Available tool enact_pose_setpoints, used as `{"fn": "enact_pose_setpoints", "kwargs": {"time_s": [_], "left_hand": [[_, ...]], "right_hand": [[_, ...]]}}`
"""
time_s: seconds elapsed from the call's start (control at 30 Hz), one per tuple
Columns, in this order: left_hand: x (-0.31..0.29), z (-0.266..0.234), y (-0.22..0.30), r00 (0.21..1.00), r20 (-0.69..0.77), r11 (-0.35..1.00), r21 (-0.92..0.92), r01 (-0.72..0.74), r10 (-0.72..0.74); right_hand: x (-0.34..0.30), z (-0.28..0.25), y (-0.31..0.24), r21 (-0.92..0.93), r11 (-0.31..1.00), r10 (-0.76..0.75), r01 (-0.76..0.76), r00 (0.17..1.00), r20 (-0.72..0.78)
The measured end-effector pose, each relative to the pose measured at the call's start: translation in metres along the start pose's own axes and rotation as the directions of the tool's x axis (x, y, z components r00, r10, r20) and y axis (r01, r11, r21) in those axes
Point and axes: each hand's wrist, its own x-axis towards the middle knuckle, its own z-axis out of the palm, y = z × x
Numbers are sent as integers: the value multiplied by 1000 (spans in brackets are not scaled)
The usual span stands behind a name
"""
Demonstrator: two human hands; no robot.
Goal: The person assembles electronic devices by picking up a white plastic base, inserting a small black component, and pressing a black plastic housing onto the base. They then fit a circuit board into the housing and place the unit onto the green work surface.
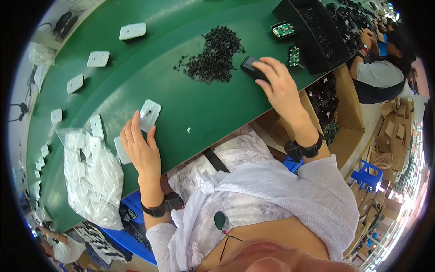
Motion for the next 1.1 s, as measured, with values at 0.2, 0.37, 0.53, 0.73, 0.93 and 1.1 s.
{"fn": "enact_pose_setpoints", "kwargs": {"time_s": [0.2, 0.37, 0.53, 0.73, 0.93, 1.1], "left_hand": [[-7, 3, -1, 999, -45, 1000, 23, 3, -2], [-4, 3, -2, 998, -42, 998, -40, -42, 40], [0, 5, 3, 998, -3, 990, -125, -68, 69], [-3, 17, 23, 995, -23, 979, -180, -95, 92], [-15, 12, 16, 997, -12, 885, -460, 63, -78], [-14, 3, 14, 999, -31, 868, -496, -8, -9]], "right_hand": [[2, 11, 15, 49, 999, 5, -2, 998, -65], [3, 12, 9, 172, 981, 116, -94, 986, -118], [24, 10, -8, 685, 707, 259, -175, 966, -21], [39, 16, -59, 854, 482, 97, -197, 980, 171], [50, 56, -83, 531, 761, -439, 374, 898, -3], [61, 70, -104, 509, 736, -565, 446, 820, 98]]}}
